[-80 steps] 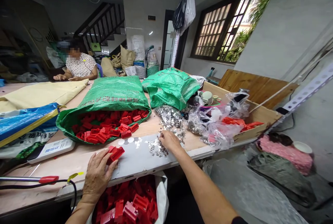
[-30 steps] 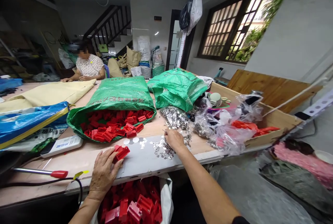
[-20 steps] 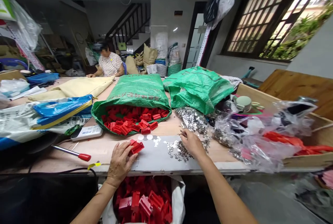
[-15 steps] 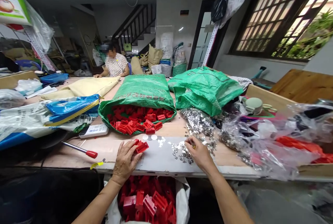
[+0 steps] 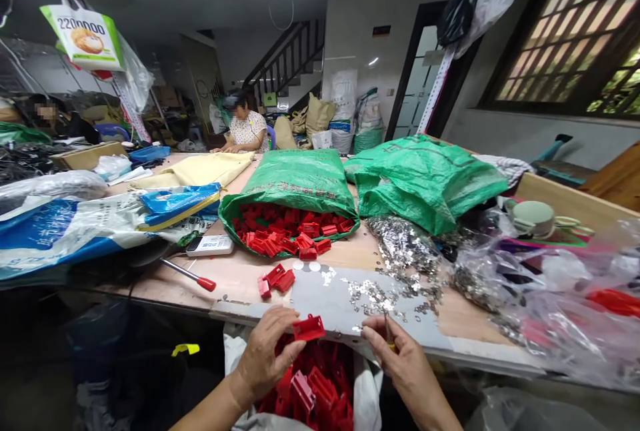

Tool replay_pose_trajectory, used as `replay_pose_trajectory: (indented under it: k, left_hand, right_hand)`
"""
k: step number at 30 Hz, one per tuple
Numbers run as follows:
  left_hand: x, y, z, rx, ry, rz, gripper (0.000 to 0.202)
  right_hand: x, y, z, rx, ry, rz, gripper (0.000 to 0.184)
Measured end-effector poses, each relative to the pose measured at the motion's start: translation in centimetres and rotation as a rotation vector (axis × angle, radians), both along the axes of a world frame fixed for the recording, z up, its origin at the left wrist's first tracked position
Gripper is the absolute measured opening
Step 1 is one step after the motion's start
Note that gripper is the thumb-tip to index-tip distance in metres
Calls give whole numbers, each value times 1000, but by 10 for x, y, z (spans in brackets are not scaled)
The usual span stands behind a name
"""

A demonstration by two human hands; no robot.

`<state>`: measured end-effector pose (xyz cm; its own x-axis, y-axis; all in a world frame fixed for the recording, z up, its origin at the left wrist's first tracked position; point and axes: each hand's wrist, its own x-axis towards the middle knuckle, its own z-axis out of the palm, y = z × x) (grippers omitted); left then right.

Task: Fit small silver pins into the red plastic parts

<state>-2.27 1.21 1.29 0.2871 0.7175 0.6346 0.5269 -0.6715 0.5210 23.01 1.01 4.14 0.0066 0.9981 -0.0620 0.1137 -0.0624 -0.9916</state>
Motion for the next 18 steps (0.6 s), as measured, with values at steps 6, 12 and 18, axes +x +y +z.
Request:
replay_pose_trajectory:
  k: [6, 12, 18]
  left_hand:
    - [14, -26, 14, -246, -155, -150, 26]
    - [18, -30, 23, -533, -540, -257, 32]
    - [20, -32, 23, -459, -594, -169, 41]
  right_hand:
    - [-41, -14, 17, 49, 161, 123, 40]
    - [-59, -13, 19, 33, 249, 116, 40]
    - [-75, -15, 21, 72, 245, 80, 40]
